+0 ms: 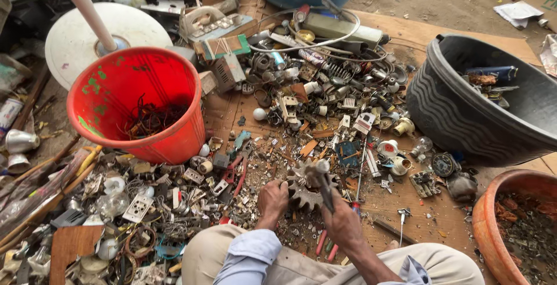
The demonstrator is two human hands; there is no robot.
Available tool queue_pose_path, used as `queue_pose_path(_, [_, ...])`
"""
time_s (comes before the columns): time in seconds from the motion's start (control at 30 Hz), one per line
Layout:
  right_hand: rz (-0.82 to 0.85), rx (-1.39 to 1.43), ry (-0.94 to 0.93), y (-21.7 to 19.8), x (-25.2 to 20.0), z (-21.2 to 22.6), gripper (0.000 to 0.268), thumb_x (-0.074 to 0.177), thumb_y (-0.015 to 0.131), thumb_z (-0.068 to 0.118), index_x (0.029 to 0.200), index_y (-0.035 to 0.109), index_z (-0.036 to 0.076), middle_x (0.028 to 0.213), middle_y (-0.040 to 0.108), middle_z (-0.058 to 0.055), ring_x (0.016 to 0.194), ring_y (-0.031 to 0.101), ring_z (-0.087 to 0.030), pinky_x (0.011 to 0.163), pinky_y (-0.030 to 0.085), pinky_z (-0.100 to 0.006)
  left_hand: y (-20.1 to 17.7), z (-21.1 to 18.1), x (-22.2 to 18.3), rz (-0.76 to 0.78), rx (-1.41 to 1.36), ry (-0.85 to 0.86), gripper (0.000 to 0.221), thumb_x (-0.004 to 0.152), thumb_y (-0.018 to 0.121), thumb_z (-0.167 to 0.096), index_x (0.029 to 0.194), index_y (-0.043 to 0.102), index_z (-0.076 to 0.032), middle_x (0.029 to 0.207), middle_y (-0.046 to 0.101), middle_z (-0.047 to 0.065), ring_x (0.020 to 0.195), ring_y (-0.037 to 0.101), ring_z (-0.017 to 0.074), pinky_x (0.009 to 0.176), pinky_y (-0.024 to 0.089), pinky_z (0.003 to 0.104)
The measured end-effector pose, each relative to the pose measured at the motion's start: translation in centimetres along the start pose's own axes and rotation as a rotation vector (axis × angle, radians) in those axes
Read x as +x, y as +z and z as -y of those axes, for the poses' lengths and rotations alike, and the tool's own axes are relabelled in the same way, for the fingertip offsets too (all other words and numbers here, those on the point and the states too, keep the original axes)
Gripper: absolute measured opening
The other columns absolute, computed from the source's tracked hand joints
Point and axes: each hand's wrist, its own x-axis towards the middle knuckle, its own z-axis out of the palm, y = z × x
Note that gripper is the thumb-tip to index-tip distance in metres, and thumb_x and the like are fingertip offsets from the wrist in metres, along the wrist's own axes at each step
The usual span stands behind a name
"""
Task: The person sits on the ground and uses a hammer to break apart a wooden-framed electronic device, separating the internal components from the casing. They then pick up a metal gear and repeatedly strike it with the hammer to deform it.
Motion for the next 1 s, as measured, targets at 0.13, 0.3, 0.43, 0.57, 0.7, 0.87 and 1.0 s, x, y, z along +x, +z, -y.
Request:
queue_pose_path(0.13, [-0.085, 0.049, -0.048, -0.2, -0.9, 0.0, 0.058, 0.097, 0.055, 0.03, 0.148, 0.041, 0.007, 0.073, 0.068, -0.012, 0.053, 0.069, -0.023, 0.046, 0.059, -0.04, 0.7, 0.5, 0.3, -0.002, 0.046, 0.036, 0.031, 0.096, 0.053, -0.031, 0.076, 0.065, -0.011, 0.062, 0.053, 0.0, 0.052, 0.042, 0.012, 0.045, 0.037, 0.032])
queue_pose_path(0.3, [0.041, -0.115, -0.092, 0.7, 0.7, -0.6, 0.047, 0.099, 0.055, 0.025, 0.139, 0.047, 0.002, 0.079, 0.068, -0.015, 0.058, 0.066, -0.027, 0.051, 0.058, -0.043, -0.3, -0.5, -0.4, -0.053, -0.046, 0.026, 0.022, 0.09, 0.058, -0.032, 0.077, 0.068, -0.017, 0.061, 0.058, -0.002, 0.051, 0.048, 0.0093, 0.046, 0.041, 0.031])
queue_pose_path(0.43, [-0.055, -0.043, -0.036, -0.2, -0.4, 0.1, 0.048, 0.098, 0.056, 0.028, 0.139, 0.047, 0.005, 0.08, 0.068, -0.015, 0.054, 0.067, -0.029, 0.049, 0.058, -0.044, -1.2, -1.2, -0.6, -0.01, 0.004, 0.021, 0.025, 0.092, 0.055, -0.031, 0.077, 0.068, -0.015, 0.06, 0.055, -0.001, 0.051, 0.044, 0.0126, 0.046, 0.039, 0.034])
queue_pose_path(0.57, [-0.256, 0.045, -0.241, -0.6, -1.3, 0.7, 0.056, 0.094, 0.059, 0.027, 0.143, 0.044, 0.004, 0.082, 0.071, -0.018, 0.056, 0.07, -0.029, 0.047, 0.058, -0.044, -1.3, -1.3, -1.4, -0.001, 0.014, 0.013, 0.03, 0.093, 0.056, -0.031, 0.073, 0.068, -0.012, 0.058, 0.053, -0.002, 0.05, 0.041, 0.0107, 0.046, 0.036, 0.032])
queue_pose_path(0.7, [-0.007, -0.042, -0.108, 0.1, -0.5, 0.5, 0.06, 0.097, 0.057, 0.027, 0.15, 0.037, 0.007, 0.084, 0.07, -0.017, 0.059, 0.07, -0.028, 0.052, 0.06, -0.044, -0.9, -1.0, -0.8, 0.043, -0.033, -0.06, 0.026, 0.093, 0.053, -0.03, 0.074, 0.066, -0.017, 0.055, 0.047, -0.001, 0.047, 0.036, 0.0119, 0.041, 0.032, 0.032])
queue_pose_path(0.87, [-0.028, -0.066, -0.036, -0.7, -0.2, 0.4, 0.058, 0.098, 0.057, 0.028, 0.15, 0.039, 0.012, 0.081, 0.07, -0.015, 0.061, 0.071, -0.028, 0.056, 0.061, -0.044, 0.0, 0.0, 0.1, -0.028, -0.007, 0.033, 0.031, 0.094, 0.054, -0.032, 0.074, 0.066, -0.012, 0.056, 0.047, -0.003, 0.047, 0.036, 0.011, 0.04, 0.033, 0.032])
queue_pose_path(1.0, [-0.227, 0.035, -0.163, -0.6, -1.1, 0.8, 0.063, 0.093, 0.062, 0.032, 0.149, 0.041, 0.01, 0.081, 0.07, -0.016, 0.062, 0.071, -0.028, 0.054, 0.06, -0.044, -0.3, -0.2, -0.2, -0.017, -0.022, 0.056, 0.03, 0.092, 0.053, -0.032, 0.074, 0.07, -0.013, 0.057, 0.054, -0.001, 0.048, 0.041, 0.0113, 0.042, 0.036, 0.033])
